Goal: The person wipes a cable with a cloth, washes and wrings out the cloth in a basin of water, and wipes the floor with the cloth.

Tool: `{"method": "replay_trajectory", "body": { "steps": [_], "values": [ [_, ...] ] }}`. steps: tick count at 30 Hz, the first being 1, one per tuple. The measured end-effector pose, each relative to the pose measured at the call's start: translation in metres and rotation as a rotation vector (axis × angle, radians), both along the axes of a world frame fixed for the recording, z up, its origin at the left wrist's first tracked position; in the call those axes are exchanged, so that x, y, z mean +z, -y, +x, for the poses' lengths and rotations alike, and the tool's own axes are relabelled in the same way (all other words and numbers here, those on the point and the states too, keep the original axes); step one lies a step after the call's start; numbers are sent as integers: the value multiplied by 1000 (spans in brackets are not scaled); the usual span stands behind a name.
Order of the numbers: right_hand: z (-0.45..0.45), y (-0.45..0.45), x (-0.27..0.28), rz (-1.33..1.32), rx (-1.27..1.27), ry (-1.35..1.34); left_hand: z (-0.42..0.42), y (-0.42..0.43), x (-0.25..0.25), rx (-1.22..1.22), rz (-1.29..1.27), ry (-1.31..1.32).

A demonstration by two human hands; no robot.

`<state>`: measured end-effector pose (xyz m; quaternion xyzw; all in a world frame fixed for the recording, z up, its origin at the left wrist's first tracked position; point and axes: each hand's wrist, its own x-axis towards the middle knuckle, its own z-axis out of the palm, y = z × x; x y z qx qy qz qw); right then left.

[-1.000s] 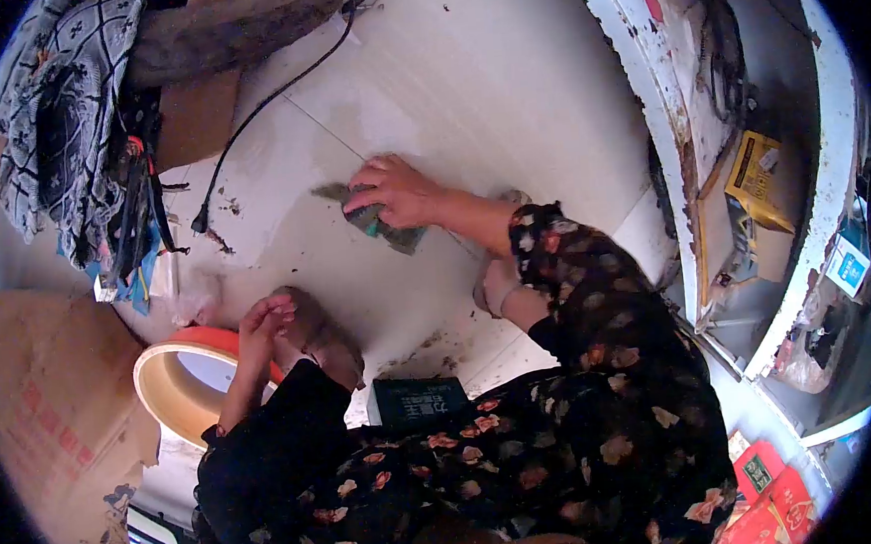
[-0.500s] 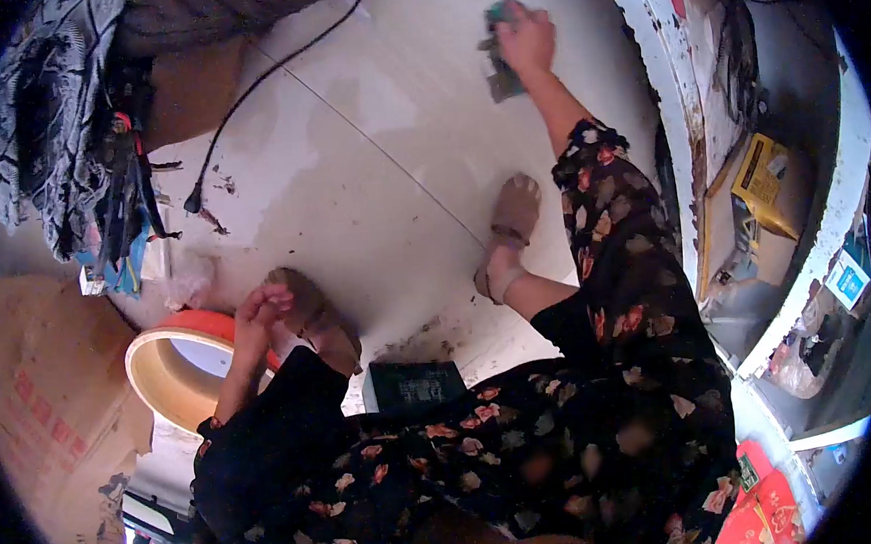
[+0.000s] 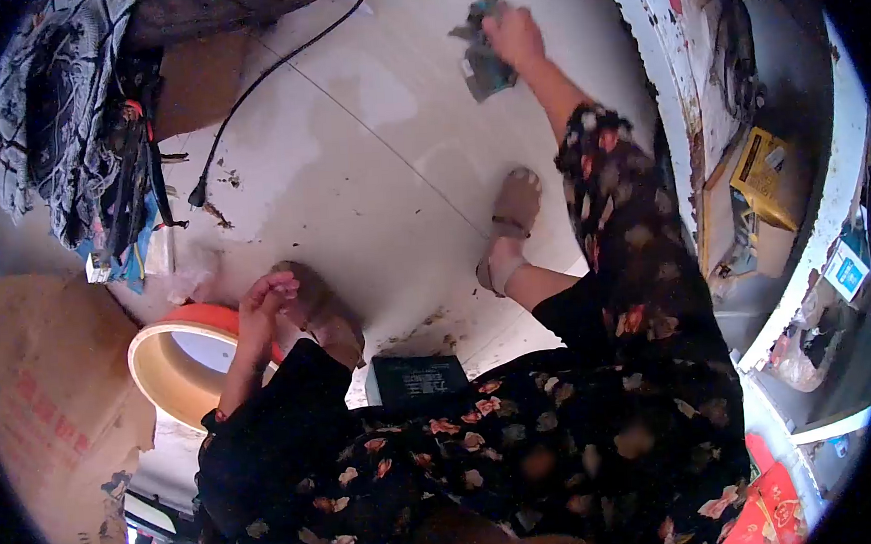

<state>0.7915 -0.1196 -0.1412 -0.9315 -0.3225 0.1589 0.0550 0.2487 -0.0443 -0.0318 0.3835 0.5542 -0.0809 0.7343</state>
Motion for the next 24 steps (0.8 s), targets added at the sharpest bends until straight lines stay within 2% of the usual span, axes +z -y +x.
{"method": "replay_trajectory", "body": {
  "steps": [1,3,5,6,9,12,13,15,18,21,24],
  "values": [
    [-15,8,-5,15,9,-22,-2,0,-5,10,3,6],
    [-52,34,8,5,180,-57,-8,2,-19,26,7,11],
    [-45,43,9,5,207,-67,-6,1,-14,18,-5,4],
    [-28,37,4,-43,151,-88,-6,-1,-10,9,-5,0],
    [27,11,-2,44,-34,-19,-2,-1,0,-22,45,-24],
    [12,7,5,-2,-41,1,-5,0,-9,-27,45,35],
    [-2,10,13,-135,45,-119,-4,-2,-12,-31,34,21],
    [-48,36,16,-1,267,-15,-3,-1,-14,-41,5,-18],
    [-42,55,13,121,359,-62,2,-4,-3,-5,-23,-6],
    [4,31,6,30,-84,67,0,-6,-3,-50,48,68],
    [-14,-3,12,14,-372,245,-12,-2,-13,21,20,54]
  ]
}}
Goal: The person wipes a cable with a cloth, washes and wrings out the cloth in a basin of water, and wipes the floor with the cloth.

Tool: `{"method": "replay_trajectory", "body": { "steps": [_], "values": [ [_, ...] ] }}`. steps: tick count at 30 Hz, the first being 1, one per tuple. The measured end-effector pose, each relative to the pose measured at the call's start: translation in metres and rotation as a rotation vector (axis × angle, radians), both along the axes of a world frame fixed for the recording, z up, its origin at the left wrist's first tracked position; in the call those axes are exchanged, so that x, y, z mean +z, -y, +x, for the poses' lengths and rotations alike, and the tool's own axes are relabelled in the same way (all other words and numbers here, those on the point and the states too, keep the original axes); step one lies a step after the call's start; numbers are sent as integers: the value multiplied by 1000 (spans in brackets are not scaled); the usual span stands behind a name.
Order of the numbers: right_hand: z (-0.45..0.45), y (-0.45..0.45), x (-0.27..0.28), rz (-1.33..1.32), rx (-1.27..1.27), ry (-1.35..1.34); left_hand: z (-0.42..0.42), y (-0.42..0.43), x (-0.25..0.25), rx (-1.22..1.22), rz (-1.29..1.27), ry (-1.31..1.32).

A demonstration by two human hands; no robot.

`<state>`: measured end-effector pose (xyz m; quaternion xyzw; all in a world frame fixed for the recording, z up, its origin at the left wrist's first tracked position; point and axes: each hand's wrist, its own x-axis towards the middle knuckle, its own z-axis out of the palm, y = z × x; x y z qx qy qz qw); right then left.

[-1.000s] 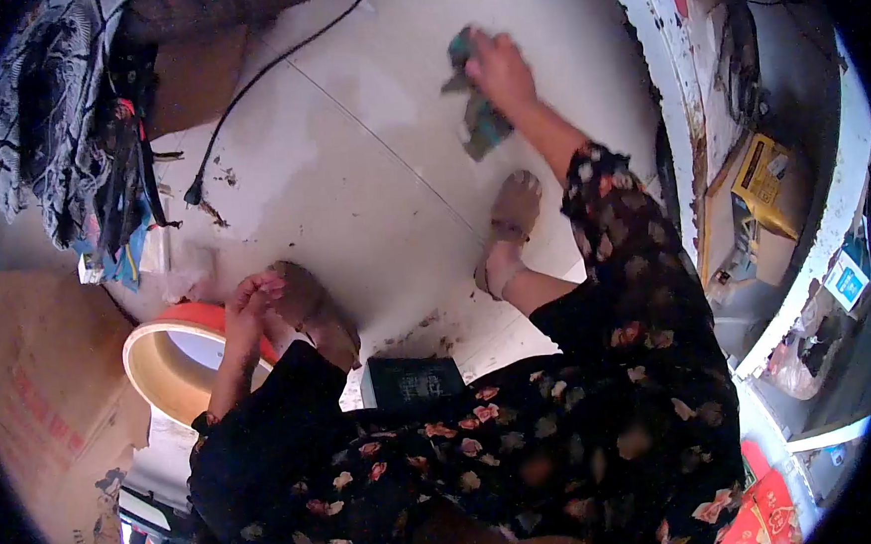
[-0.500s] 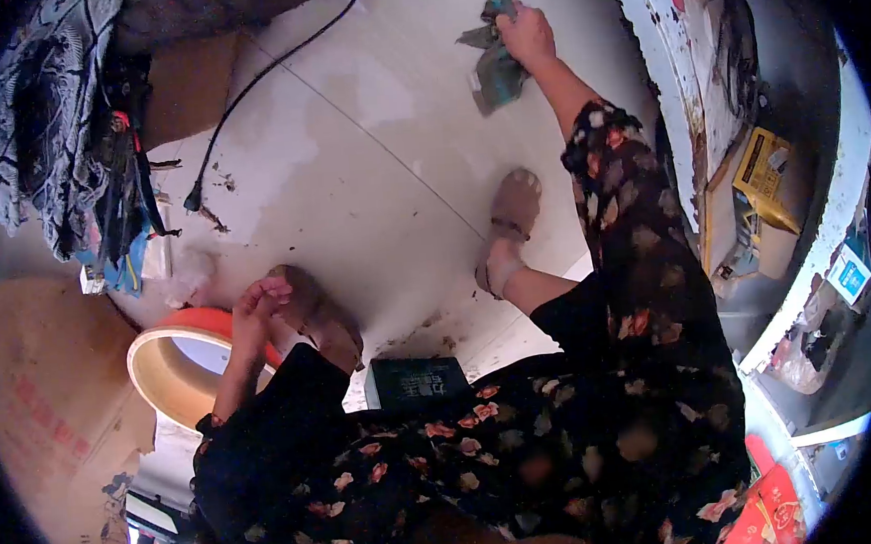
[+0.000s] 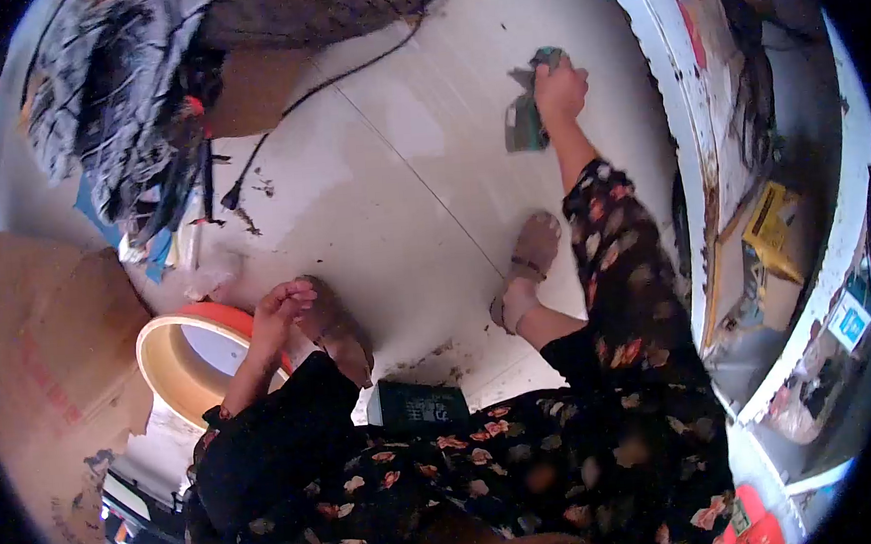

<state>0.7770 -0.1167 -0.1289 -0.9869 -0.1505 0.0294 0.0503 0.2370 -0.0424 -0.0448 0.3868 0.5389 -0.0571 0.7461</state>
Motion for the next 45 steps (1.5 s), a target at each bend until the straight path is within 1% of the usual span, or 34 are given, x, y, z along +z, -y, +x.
{"method": "replay_trajectory", "body": {
  "steps": [2,3,4,5,6,7,9,10,11,13,15,16,19,21,23,25,28,31,32,35,36,37,39,40,42,44,45],
  "values": [
    [-39,-12,-5,14,224,76,-1,2,-2,33,-97,2],
    [-63,-15,-10,88,379,82,2,-1,0,46,-136,4],
    [-93,-18,-7,125,471,22,6,-2,5,16,-100,43],
    [-119,-24,-6,96,566,-18,9,-2,6,-6,-65,47],
    [-151,-33,12,54,583,-61,12,-5,4,-30,-28,47],
    [-177,-36,5,93,644,-94,16,-10,1,-56,12,49],
    [-230,-43,-5,98,778,-181,23,-18,-8,-9,29,79],
    [-257,-50,4,88,788,-302,27,-21,-7,13,35,89],
    [-283,-53,1,155,861,-257,33,-25,-2,-8,83,108],
    [-317,-58,8,240,999,-356,43,-31,7,-56,173,140],
    [-336,-62,26,269,1118,-649,47,-34,14,-4,236,252],
    [-341,-60,11,244,1217,-685,45,-36,17,20,268,309],
    [-319,-65,16,596,1101,-857,33,-48,32,31,361,218],
    [-282,-71,22,733,569,-1224,28,-55,57,171,359,200],
    [-239,-90,85,891,13,-1564,20,-63,66,278,378,197],
    [-211,-110,117,1194,-85,-1579,11,-66,74,352,426,187],
    [-183,-146,141,1220,-251,-1605,0,-65,107,410,446,199],
    [-175,-163,143,1086,-353,-1669,-23,-65,127,418,499,192],
    [-182,-159,156,996,-321,-1596,-30,-63,135,433,509,211],
    [-179,-153,173,647,-209,-1518,-54,-56,152,436,565,221],
    [-177,-145,182,567,7,-1488,-58,-52,164,424,585,185],
    [-190,-137,220,443,145,-1345,-65,-48,163,408,560,180],
    [-180,-117,252,307,491,-1192,-77,-45,166,382,529,178],
    [-173,-106,268,275,558,-1101,-80,-43,168,356,501,196],
    [-160,-83,301,200,678,-920,-74,-41,186,323,753,201],
    [-165,-49,345,312,628,-848,-68,-46,209,301,936,293],
    [-166,-33,367,372,605,-800,-64,-53,224,300,1001,390]
  ]
}}
